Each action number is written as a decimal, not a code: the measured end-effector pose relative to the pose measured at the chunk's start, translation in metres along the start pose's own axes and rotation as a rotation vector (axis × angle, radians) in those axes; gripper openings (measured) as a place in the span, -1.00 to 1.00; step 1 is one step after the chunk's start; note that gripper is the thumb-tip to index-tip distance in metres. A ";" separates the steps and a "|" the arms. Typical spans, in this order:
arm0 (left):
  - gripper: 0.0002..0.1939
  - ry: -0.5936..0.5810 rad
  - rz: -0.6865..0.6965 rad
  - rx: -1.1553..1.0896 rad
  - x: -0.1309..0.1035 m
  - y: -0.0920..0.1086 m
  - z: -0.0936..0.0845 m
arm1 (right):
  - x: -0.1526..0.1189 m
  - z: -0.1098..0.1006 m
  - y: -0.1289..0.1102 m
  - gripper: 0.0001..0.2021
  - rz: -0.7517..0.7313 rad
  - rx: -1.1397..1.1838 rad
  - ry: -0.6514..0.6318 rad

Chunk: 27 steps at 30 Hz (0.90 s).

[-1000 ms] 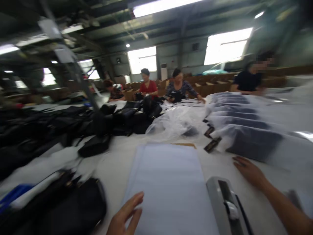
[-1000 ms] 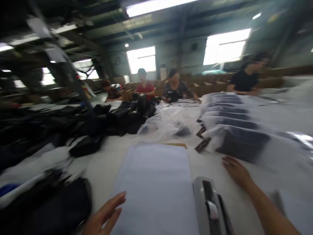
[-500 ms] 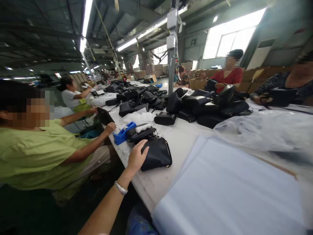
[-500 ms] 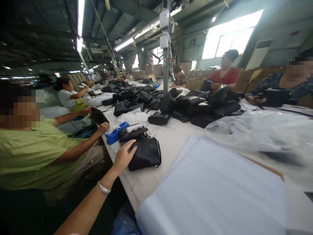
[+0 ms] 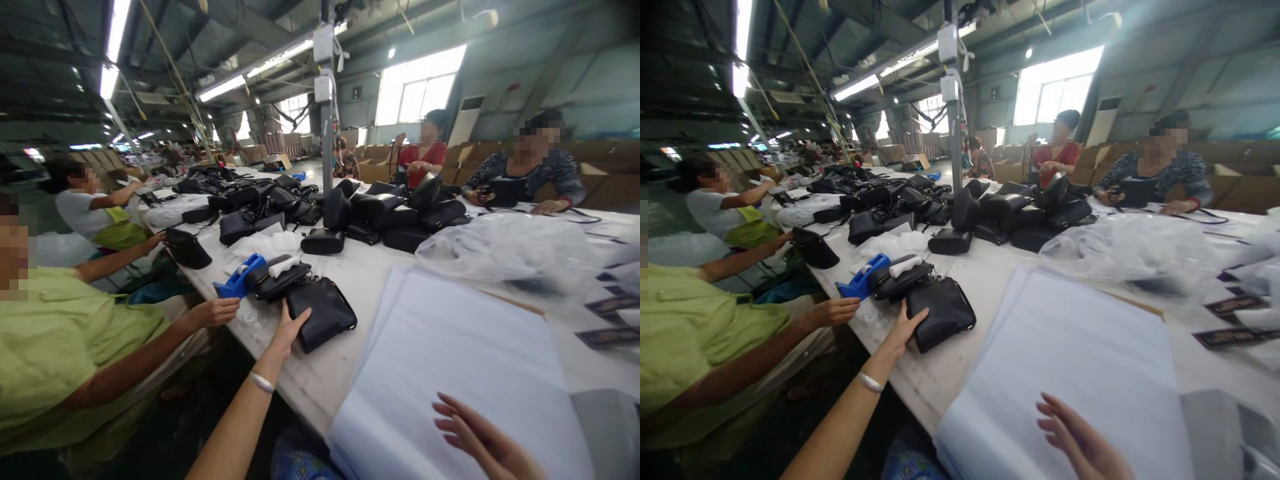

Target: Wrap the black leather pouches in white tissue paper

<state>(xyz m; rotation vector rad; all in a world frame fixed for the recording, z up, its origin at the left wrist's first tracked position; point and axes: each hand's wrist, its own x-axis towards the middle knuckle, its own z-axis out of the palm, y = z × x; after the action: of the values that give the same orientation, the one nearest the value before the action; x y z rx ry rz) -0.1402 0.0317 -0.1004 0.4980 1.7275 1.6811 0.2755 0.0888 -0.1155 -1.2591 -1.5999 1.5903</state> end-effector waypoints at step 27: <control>0.19 -0.266 0.470 0.207 -0.054 0.025 -0.049 | 0.029 0.151 -0.069 -0.44 -0.204 0.182 -0.306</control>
<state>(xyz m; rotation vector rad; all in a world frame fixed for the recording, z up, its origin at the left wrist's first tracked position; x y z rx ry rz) -0.1398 -0.0384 -0.0681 1.2461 1.6774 1.6492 0.1147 0.0570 -0.0776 -0.7595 -1.6582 1.8118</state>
